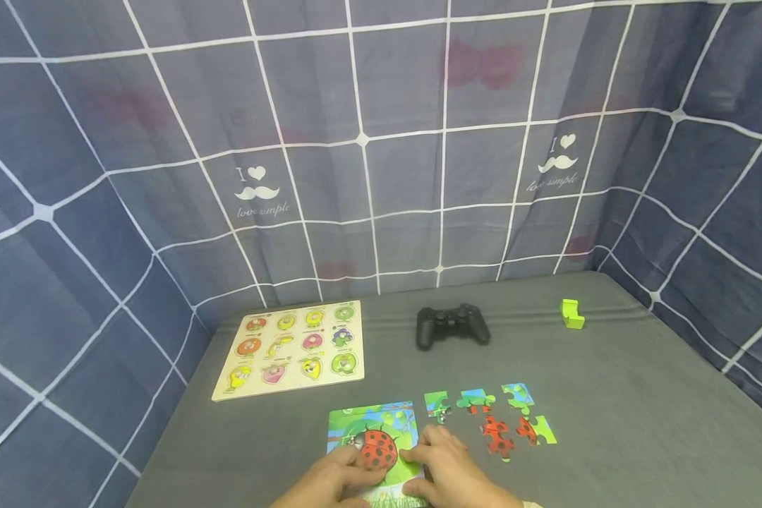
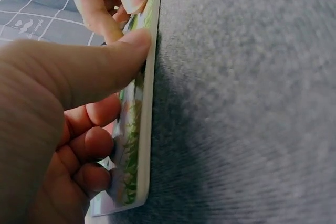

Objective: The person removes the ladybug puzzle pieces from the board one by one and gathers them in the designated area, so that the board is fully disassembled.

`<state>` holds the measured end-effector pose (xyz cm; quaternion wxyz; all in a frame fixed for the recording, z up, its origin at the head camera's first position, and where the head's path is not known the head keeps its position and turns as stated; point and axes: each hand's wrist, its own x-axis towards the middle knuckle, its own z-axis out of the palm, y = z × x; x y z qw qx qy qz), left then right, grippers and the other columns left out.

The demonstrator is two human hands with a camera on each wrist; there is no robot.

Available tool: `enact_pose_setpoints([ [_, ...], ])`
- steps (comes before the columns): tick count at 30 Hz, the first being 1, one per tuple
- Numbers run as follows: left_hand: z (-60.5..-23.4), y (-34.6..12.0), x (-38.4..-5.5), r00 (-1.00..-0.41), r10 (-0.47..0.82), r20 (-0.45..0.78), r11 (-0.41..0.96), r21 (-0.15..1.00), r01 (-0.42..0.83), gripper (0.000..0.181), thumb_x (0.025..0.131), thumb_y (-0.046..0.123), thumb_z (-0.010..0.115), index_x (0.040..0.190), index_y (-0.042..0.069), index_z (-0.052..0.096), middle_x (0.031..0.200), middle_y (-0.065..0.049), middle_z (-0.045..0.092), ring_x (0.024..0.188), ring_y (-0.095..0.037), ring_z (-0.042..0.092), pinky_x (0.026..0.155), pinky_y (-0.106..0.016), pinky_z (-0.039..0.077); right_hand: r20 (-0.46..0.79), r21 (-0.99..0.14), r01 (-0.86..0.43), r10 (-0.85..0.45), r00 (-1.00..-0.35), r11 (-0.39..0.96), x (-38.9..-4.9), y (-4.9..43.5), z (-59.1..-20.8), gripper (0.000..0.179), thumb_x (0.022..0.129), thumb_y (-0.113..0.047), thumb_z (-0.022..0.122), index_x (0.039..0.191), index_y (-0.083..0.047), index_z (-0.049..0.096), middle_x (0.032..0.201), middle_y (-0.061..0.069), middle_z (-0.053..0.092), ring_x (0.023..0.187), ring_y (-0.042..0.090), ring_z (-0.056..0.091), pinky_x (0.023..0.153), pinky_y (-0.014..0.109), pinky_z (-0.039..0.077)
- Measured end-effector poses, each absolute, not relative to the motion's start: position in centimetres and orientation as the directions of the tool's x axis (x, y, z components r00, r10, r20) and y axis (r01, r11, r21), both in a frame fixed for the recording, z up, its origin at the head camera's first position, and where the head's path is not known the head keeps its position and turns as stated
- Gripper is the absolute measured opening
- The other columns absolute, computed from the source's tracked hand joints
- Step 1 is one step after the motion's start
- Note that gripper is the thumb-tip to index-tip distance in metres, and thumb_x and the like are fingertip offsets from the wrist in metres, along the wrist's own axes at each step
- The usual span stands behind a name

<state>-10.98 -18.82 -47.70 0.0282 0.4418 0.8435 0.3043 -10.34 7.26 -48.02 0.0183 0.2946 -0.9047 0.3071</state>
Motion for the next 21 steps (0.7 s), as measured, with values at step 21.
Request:
enact_pose_setpoints([
  [21,-48.7,-18.4,-10.5,-0.638,0.692,0.337,0.443,0.498,0.745,0.042,0.087,0.044,0.067,0.122,0.02,0.071,0.079,0.013,0.039,0.072,0.011,0.026,0.056,-0.009,0.034,0.206,-0.446,-0.536,-0.501,-0.841,0.716,-10.2,7.2,-47.0,0.039,0.064,-0.041,0.085,0.094,-0.018,0.077,0.085,-0.017,0.044,0.081,-0.001,0.036,0.071,0.022,0.036],
])
